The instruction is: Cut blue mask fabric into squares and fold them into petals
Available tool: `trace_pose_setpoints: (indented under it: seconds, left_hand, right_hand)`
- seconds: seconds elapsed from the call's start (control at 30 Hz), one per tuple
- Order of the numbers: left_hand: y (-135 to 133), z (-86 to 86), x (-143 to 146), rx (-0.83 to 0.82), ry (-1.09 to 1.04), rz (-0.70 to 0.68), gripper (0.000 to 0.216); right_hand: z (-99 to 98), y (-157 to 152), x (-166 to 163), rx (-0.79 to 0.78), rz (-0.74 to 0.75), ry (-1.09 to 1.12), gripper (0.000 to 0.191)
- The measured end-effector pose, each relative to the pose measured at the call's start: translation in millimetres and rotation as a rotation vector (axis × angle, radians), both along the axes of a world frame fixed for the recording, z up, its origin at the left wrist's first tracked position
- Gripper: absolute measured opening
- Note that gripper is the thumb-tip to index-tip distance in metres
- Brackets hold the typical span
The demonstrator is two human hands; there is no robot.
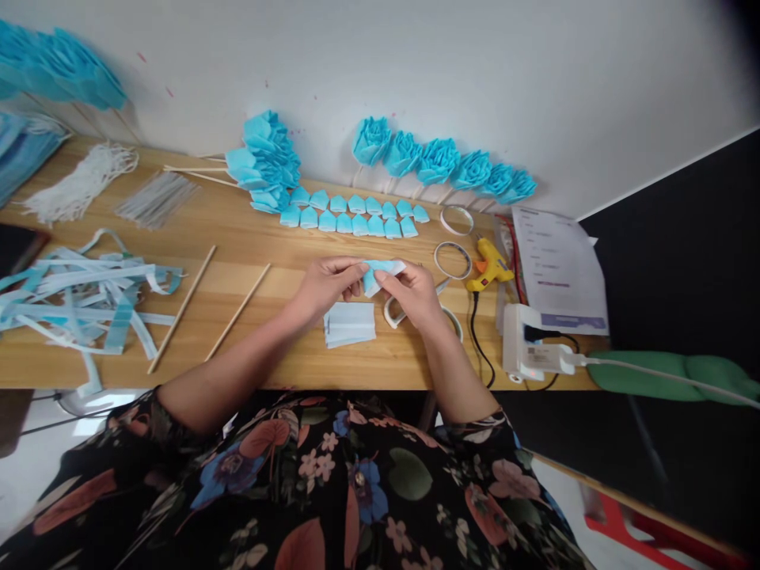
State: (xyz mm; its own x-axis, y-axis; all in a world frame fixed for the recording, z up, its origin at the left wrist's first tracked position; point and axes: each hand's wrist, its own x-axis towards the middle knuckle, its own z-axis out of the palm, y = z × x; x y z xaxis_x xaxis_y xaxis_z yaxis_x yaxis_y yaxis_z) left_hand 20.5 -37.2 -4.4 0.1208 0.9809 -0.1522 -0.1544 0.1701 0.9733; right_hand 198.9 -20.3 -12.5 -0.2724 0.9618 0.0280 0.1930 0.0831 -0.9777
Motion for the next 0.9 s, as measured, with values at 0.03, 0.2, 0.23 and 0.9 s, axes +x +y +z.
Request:
trace_pose_setpoints:
  seconds: [0.03,0.2,0.23,0.9]
  left_hand:
    - [0,-0.7,0,-0.014,-0.037,-0.017,0.023]
    - [1,1.8,-2,-0.004,-0.046,-0.003,0.022]
    - [1,3.1,-2,0.007,-0.025,0.007,0.022]
    - [-3,9.6,-3,0.105,0.249,-0.074,0.021]
  right_hand:
    - [-0.8,1,0,-0.002,-0.014,0.005,0.037]
    - [-1.0,1,1,0.022,-0.030,-0.011,0.033]
    - [-0.6,1,1,0.023,-0.028,-0.020,0.033]
    - [3.1,1,3,0.039,0.044,-0.026,0.038]
